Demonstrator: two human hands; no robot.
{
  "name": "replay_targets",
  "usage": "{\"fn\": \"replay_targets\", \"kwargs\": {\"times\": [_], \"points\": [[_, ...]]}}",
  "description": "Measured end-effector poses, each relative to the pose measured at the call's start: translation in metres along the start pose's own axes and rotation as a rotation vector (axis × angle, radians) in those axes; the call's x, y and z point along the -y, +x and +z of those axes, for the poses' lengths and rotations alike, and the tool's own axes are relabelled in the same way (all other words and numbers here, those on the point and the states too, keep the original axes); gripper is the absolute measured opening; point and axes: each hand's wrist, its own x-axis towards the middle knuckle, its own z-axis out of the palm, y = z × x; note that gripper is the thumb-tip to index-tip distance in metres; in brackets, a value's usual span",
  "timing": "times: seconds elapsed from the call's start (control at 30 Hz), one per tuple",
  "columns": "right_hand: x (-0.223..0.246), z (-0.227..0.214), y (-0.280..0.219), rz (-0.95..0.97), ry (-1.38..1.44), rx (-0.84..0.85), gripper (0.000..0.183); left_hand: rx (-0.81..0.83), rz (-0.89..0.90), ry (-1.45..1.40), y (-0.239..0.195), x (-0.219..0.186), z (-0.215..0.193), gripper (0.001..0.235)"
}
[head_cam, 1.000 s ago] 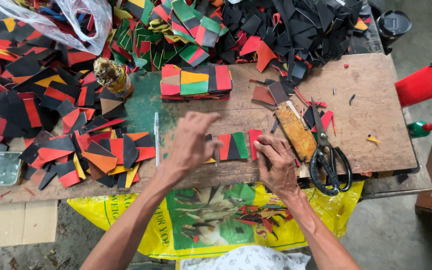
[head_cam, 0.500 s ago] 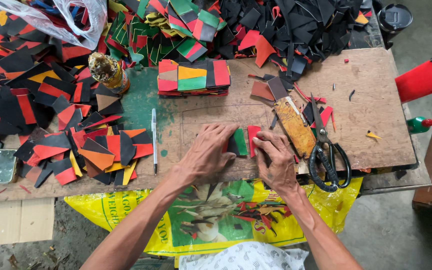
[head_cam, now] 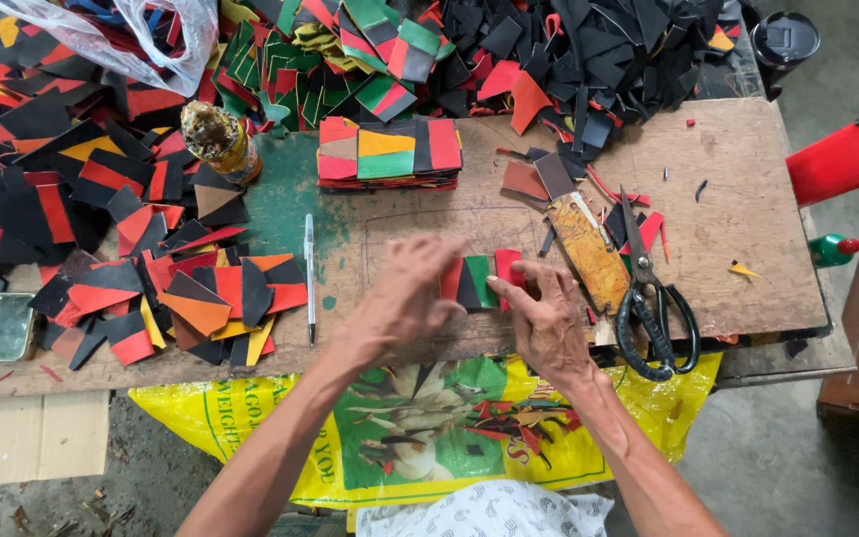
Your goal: The person assembles small colored foam pieces into patterned shapes on a wooden workbench. They use a marker to trace outlines, then cut the pieces with scissors and arrange them into a repeating geometric design. The finished shapes are stacked on the table.
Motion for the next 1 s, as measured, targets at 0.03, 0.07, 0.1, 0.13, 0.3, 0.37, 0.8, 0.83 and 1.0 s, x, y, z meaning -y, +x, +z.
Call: {"fn": "replay_targets", "kwargs": {"times": [0.03, 0.07, 0.1, 0.13, 0.3, 0.37, 0.8, 0.83, 1.0], "points": [[-0.001, 0.0, 0.0, 0.006, 0.002, 0.002, 0.045, -0.096, 0.002, -0.055, -0.002, 0.006, -0.01, 0.077], [-0.001, 0.001, -0.002, 0.013, 0.005, 0.004, 0.045, -0.189, 0.004, -0.11, -0.007, 0.012, -0.021, 0.072], [-0.001, 0.002, -0.003, 0.016, 0.016, 0.003, 0.045, -0.236, -0.053, -0.074, -0.013, 0.017, -0.03, 0.066], [-0.001, 0.002, -0.003, 0.014, 0.028, 0.001, 0.044, -0.287, -0.112, -0.036, -0.02, 0.022, -0.04, 0.061], [0.0, 0.001, -0.003, 0.015, 0.037, 0.0, 0.043, -0.307, -0.199, 0.012, -0.058, 0.025, -0.042, 0.048], [0.0, 0.002, -0.002, -0.005, 0.04, -0.025, 0.039, -0.273, -0.135, 0.05, -0.065, 0.021, -0.023, 0.041], [0.005, -0.003, 0.002, 0.182, 0.237, -0.112, 0.032, -0.232, -0.091, 0.06, -0.072, 0.029, 0.006, 0.037], [0.005, -0.005, 0.007, 0.147, 0.189, -0.094, 0.033, -0.236, -0.091, 0.053, -0.073, 0.029, 0.005, 0.037], [0.014, -0.011, 0.035, 0.037, 0.05, 0.088, 0.046, -0.243, -0.095, 0.068, -0.07, 0.027, 0.005, 0.034]]}}
